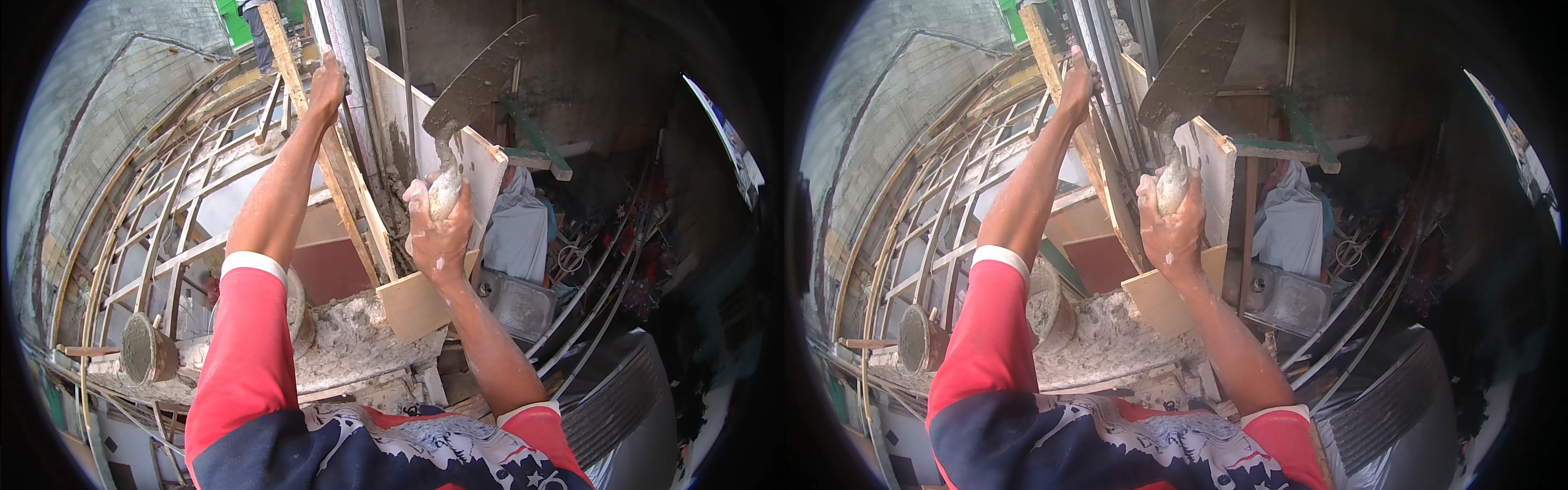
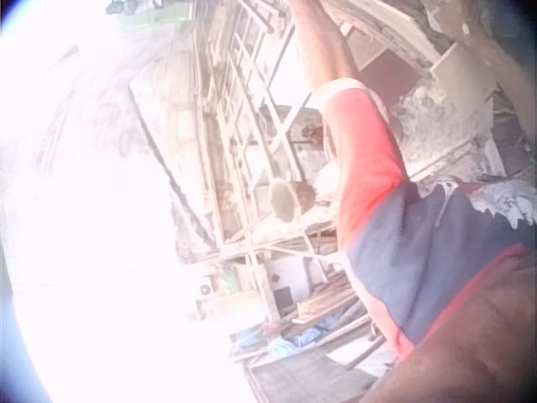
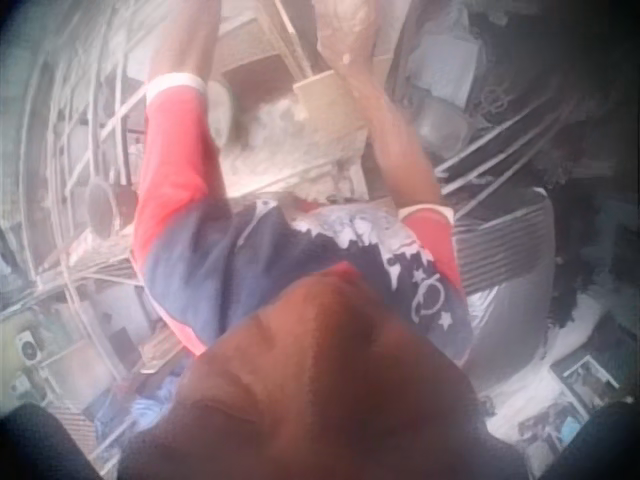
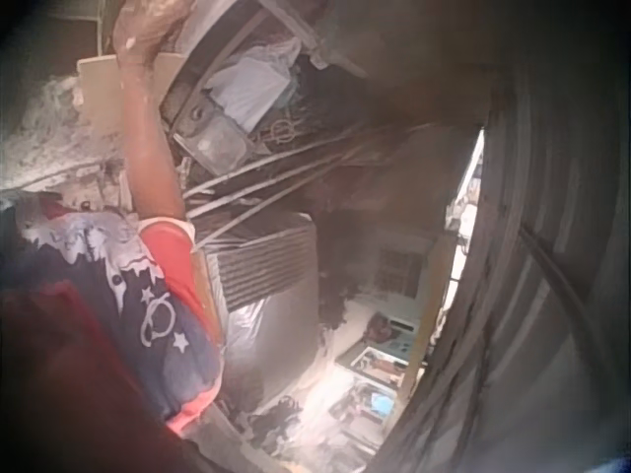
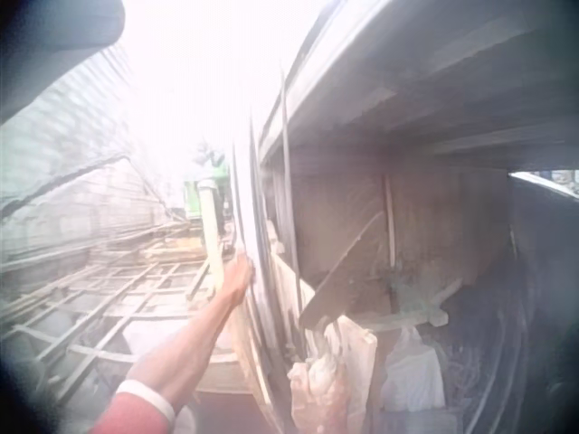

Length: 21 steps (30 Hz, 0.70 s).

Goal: The person scoops wet cement from a metal bowl using a trowel and applies it to a wooden board. They repeatedly transfer the cement from the bowl to the board, smoothing it with the trowel. The person also uses a wooden stick to scrape the remaining cement from the bowl.

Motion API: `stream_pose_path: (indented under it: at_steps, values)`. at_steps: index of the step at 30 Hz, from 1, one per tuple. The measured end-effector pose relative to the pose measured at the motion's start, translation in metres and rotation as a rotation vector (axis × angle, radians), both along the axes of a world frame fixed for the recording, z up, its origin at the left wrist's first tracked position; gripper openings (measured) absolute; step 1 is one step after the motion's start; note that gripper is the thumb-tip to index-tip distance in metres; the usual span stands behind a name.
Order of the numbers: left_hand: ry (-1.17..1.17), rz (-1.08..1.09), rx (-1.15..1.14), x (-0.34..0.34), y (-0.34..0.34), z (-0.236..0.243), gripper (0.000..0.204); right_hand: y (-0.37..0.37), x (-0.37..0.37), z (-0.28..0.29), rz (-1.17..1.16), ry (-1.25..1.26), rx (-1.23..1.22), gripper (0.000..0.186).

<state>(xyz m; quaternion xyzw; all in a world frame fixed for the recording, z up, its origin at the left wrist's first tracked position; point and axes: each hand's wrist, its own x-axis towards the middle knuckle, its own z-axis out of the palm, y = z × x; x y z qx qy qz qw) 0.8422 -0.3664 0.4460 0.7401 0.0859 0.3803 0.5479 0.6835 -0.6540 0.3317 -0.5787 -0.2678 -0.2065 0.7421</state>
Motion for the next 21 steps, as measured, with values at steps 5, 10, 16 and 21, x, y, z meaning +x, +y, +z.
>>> stream_pose_path:
  at_steps: [5,10,16,21]
  values:
    - [-0.308,-0.134,-0.123,0.018,0.011,0.093,0.07,0.002,0.001,-0.008,0.046,-0.013,0.032,0.025]
    - [-0.431,0.186,-0.058,0.018,0.009,0.104,0.068,0.006,-0.007,0.004,0.005,0.029,-0.017,0.031]
    - [-0.519,-0.076,-0.063,-0.068,-0.081,0.079,0.06,0.008,0.009,-0.006,-0.042,-0.027,-0.03,0.027]
    - [-0.546,-0.13,-0.007,-0.082,-0.087,0.066,0.057,0.014,0.013,-0.007,-0.077,-0.036,-0.011,0.031]
